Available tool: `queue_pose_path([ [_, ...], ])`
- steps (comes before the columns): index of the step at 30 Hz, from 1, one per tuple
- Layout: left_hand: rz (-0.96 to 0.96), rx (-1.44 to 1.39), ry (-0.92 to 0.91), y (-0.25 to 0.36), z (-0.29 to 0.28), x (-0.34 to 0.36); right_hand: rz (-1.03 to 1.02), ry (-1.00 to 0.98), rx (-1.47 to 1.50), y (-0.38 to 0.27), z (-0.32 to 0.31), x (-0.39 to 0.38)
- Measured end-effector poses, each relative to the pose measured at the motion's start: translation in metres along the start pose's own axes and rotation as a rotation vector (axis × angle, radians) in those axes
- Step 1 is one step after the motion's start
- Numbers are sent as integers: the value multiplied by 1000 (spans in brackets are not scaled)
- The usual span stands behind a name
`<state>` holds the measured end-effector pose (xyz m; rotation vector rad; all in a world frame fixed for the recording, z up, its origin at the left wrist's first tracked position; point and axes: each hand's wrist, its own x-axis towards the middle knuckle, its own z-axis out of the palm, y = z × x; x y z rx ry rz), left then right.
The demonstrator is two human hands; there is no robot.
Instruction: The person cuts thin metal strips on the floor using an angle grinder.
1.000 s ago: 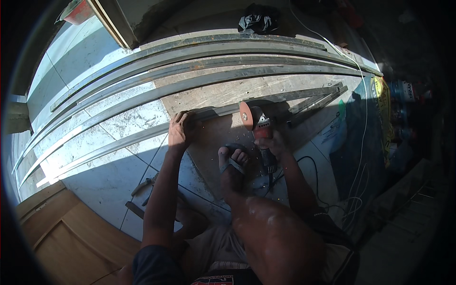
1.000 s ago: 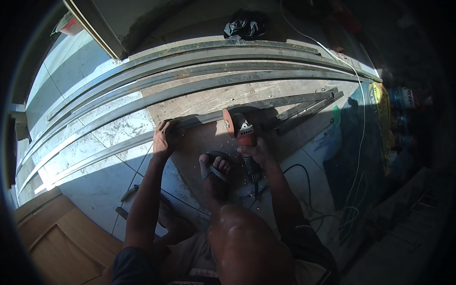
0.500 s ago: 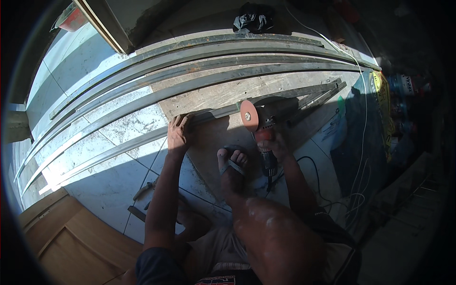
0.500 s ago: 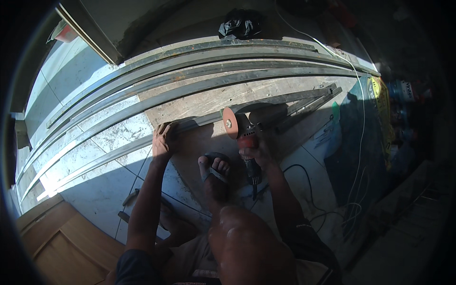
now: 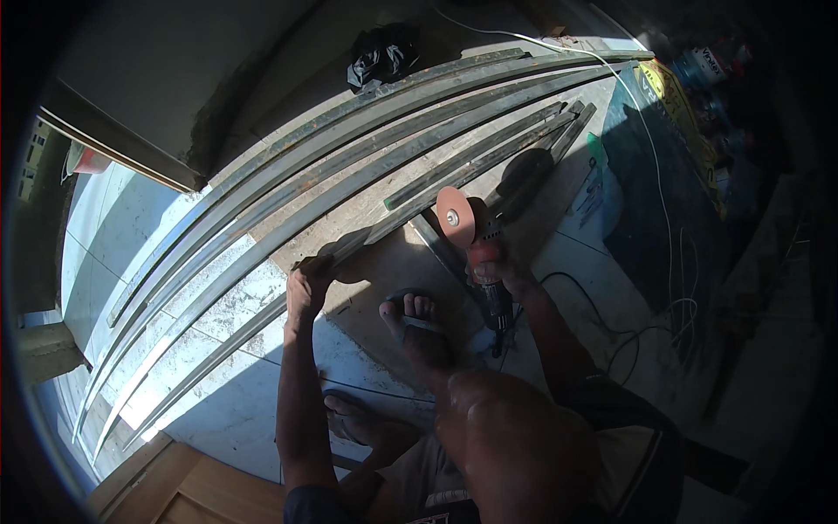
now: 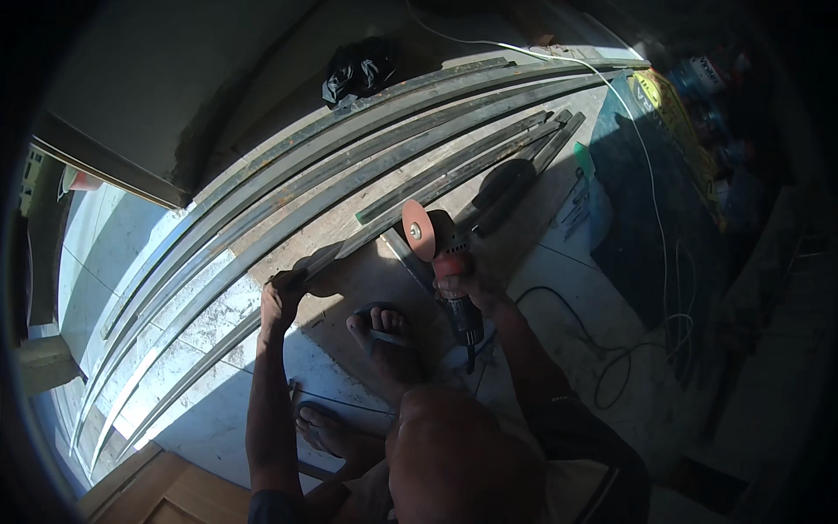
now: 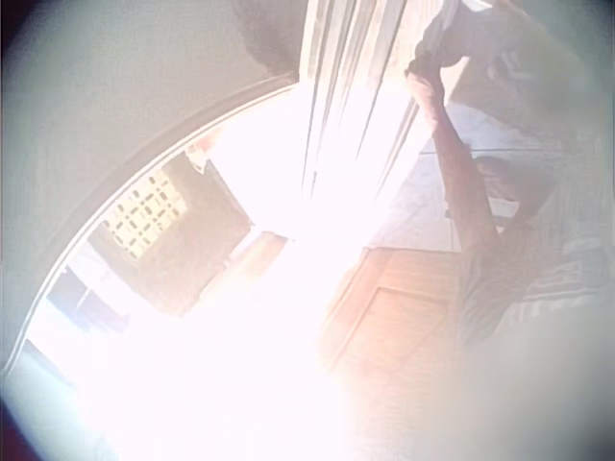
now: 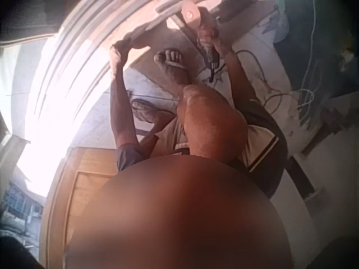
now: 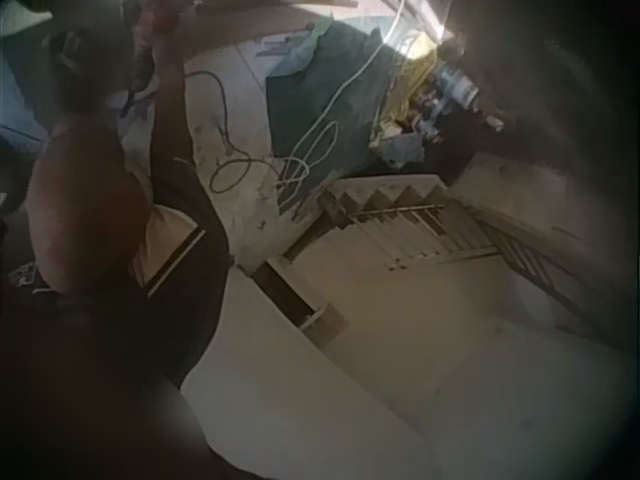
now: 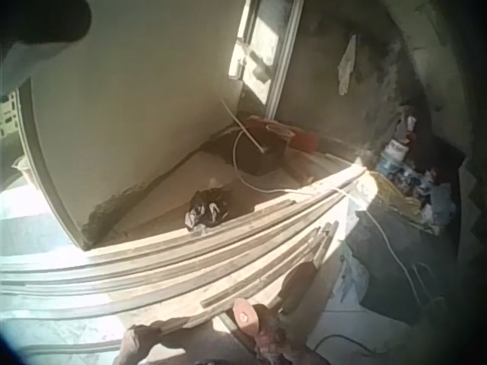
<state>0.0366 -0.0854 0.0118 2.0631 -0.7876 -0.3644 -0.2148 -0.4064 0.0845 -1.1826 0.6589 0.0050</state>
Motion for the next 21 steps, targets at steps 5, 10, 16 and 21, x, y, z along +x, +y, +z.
queue_pose_path([
  [5,3,8,-12,7,7,2,-53,44,8,10,-6,-1],
  [10,18,64,50,18,26,3,10,56,-29,1,0,-4],
  [16,150,222,50,37,66,12,-6,44,-123,2,-23,9],
  [21,44,181,63,35,74,10,-13,20,-257,-5,-39,26],
])
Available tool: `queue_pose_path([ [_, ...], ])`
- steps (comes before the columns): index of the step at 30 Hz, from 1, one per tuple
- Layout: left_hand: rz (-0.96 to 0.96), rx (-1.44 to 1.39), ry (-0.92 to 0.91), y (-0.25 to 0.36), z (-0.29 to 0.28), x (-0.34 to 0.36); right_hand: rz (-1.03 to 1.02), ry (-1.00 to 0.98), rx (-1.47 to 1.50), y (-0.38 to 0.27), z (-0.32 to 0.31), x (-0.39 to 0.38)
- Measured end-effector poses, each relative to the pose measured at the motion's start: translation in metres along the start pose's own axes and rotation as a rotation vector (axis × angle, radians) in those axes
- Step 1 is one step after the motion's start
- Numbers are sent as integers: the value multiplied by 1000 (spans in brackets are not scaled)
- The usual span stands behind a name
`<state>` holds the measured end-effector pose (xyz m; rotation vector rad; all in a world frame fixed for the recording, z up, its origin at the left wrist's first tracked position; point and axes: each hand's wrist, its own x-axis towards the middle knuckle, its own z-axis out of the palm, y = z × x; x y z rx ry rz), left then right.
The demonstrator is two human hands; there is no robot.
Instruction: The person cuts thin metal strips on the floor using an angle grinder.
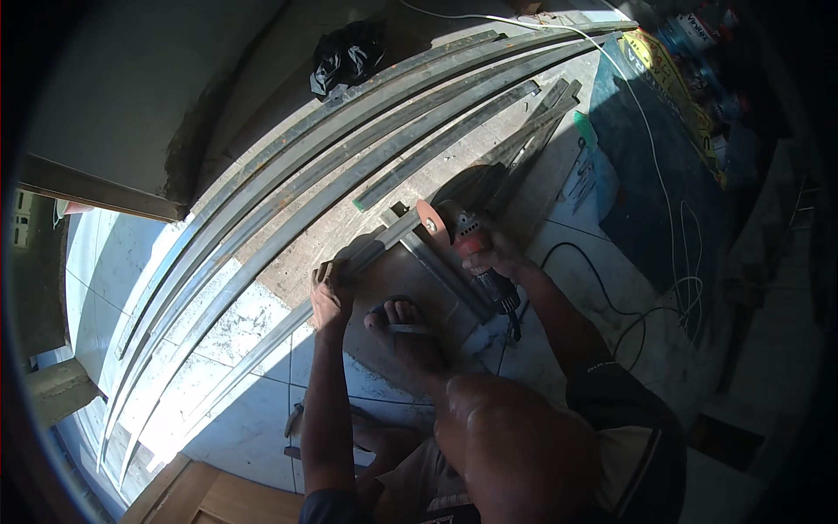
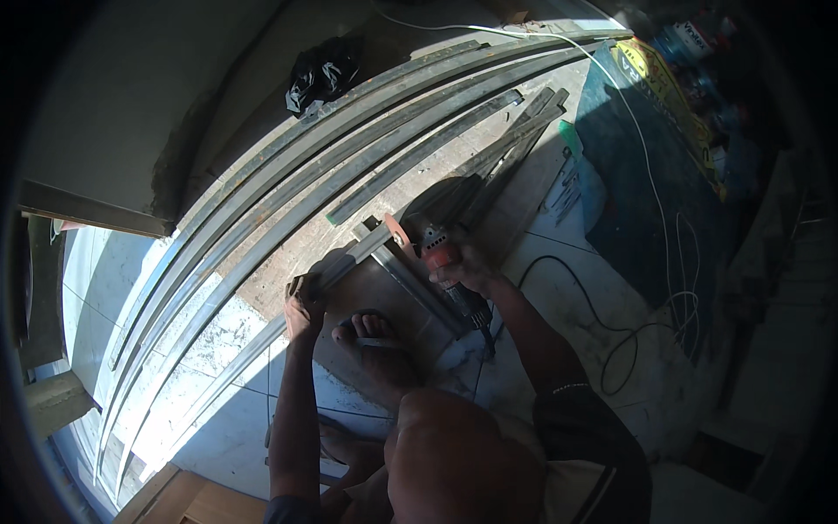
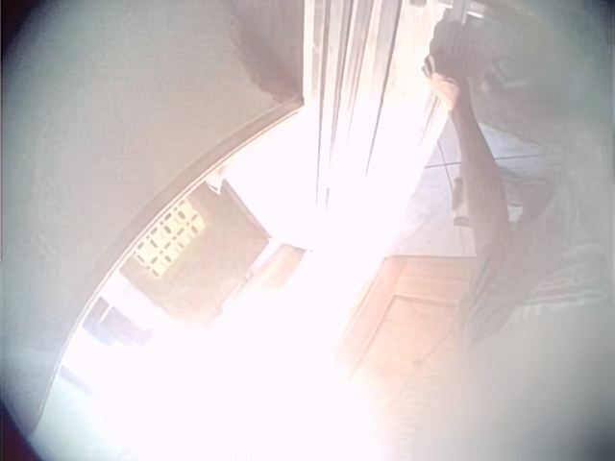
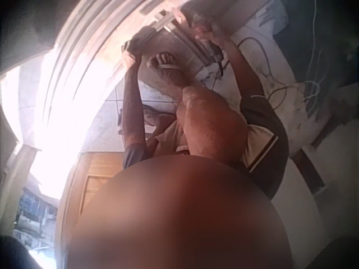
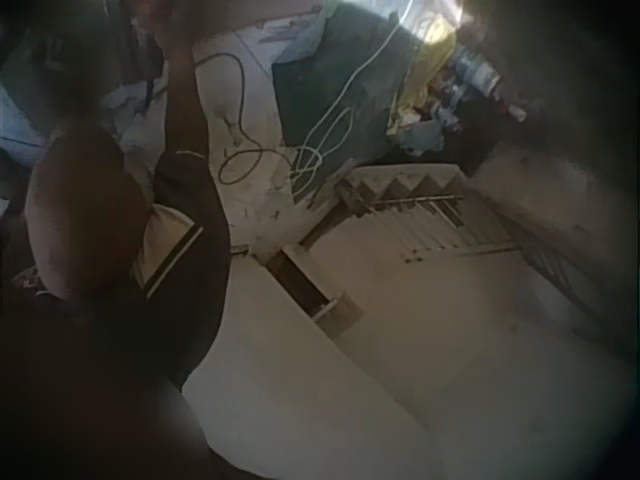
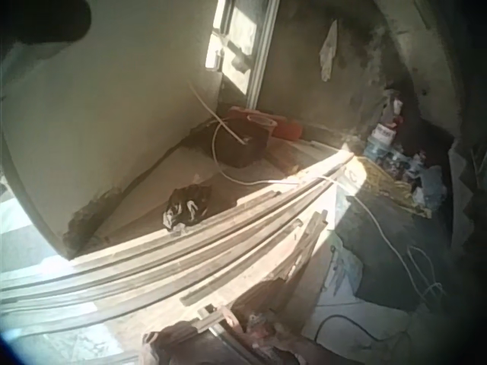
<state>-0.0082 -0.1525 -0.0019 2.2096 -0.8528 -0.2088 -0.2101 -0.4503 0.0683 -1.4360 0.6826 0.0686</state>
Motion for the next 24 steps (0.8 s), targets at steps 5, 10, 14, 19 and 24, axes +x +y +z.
queue_pose_path([
  [5,23,12,36,-1,1,-3,39,-22,15,5,-4,7],
  [10,96,-7,40,-3,-1,-4,41,-12,48,-5,5,4],
  [14,109,-11,52,-5,0,-5,92,-43,29,6,2,7],
  [19,65,-5,36,1,0,-3,103,-40,6,7,3,6],
  [24,62,-10,42,-3,1,-5,87,-56,-51,-2,6,7],
])
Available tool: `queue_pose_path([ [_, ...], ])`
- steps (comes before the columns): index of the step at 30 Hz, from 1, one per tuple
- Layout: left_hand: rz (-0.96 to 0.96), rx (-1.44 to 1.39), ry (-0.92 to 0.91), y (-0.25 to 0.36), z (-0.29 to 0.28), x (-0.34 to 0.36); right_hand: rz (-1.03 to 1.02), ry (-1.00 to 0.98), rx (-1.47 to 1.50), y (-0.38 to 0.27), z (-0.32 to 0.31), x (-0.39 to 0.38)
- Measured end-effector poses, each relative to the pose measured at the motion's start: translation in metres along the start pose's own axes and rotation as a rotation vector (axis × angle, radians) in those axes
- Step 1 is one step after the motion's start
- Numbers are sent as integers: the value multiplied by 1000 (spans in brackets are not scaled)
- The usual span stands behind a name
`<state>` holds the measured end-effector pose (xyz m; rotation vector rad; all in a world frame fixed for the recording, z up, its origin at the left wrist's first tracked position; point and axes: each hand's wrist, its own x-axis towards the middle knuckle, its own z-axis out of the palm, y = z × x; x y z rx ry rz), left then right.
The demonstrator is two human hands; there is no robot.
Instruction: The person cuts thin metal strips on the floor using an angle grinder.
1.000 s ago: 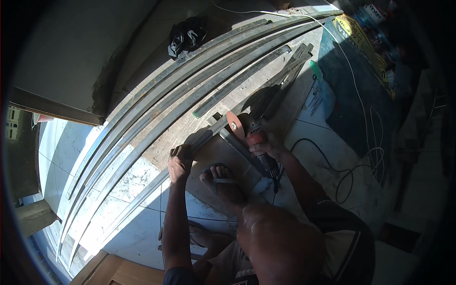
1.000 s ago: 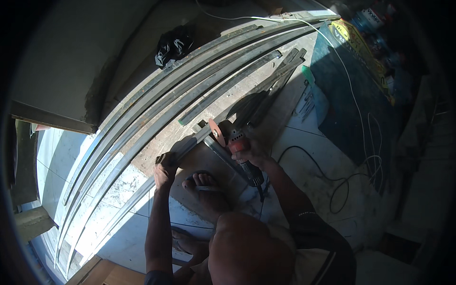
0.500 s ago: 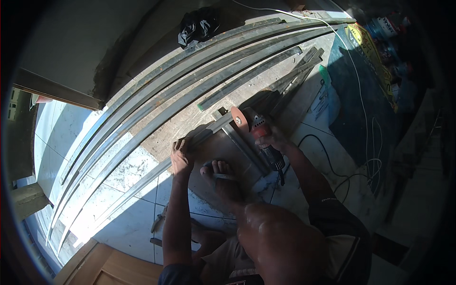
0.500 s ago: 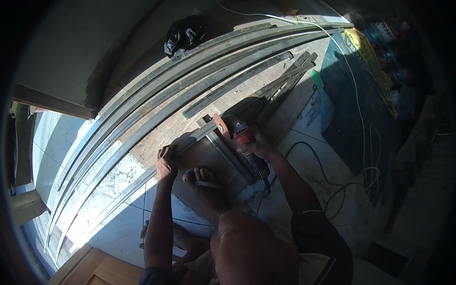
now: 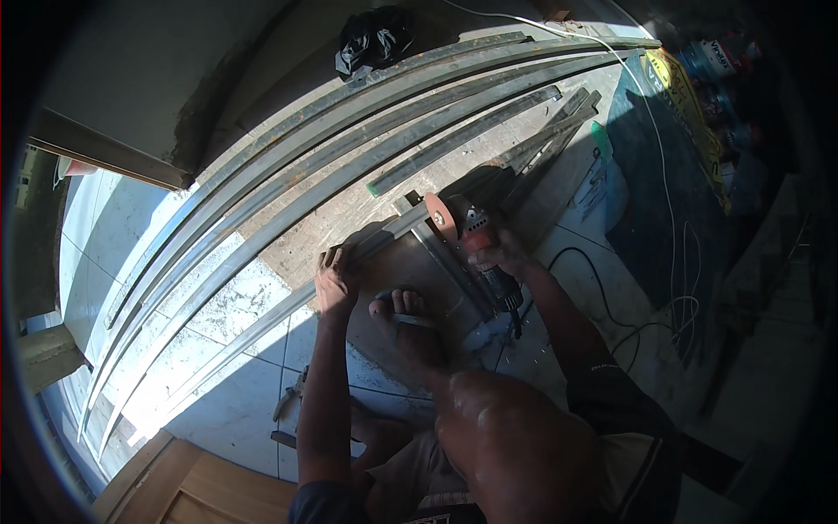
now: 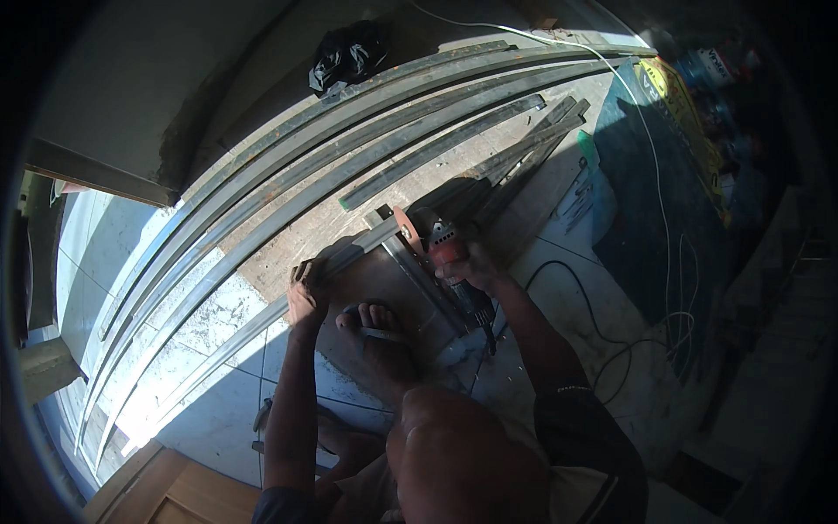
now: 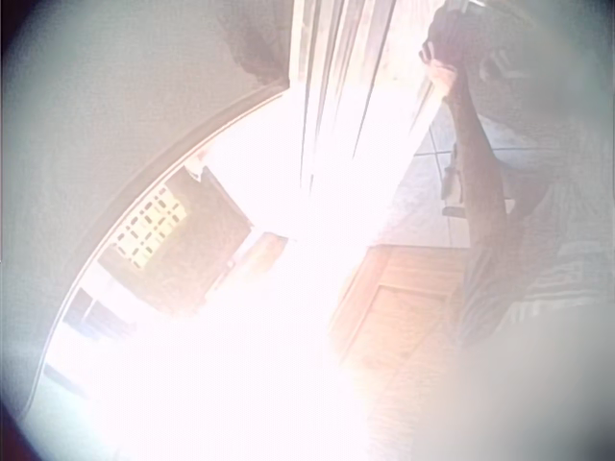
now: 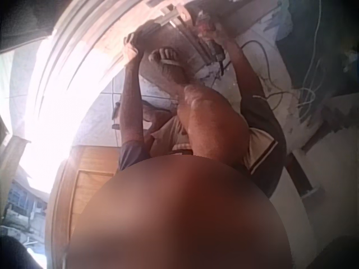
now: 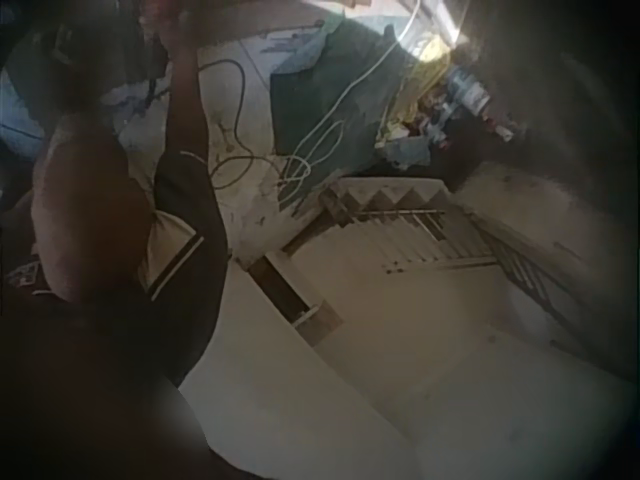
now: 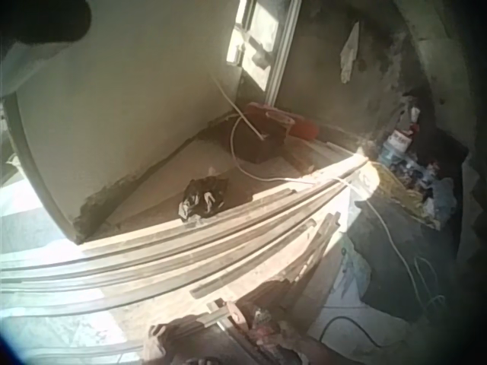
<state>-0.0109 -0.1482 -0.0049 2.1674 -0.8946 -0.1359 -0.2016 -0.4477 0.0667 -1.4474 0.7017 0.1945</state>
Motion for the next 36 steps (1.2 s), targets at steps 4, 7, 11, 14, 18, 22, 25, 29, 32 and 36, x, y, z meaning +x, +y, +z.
queue_pose_path([
  [4,0,-19,14,1,1,1,-78,25,-15,10,-3,6],
  [7,-3,3,10,2,1,0,-92,40,-27,8,-1,8],
  [11,-14,-1,5,3,-1,1,-118,84,-35,3,4,8],
  [14,11,-23,11,4,-2,1,-172,98,-60,3,2,9],
  [18,-15,-28,-7,1,-1,-1,-130,37,-99,1,-2,12],
  [22,-3,-37,-21,-5,3,-3,-121,61,3,13,-5,16],
  [25,-18,-47,-31,-10,4,-6,-103,33,-32,7,-5,15],
  [29,1,9,9,-19,9,-10,-128,36,-66,5,-1,15],
  [32,-84,-92,-67,-5,6,-4,-116,48,-57,13,-8,15],
  [36,-31,-52,-44,-13,5,-7,-77,-10,-122,11,-10,18],
])
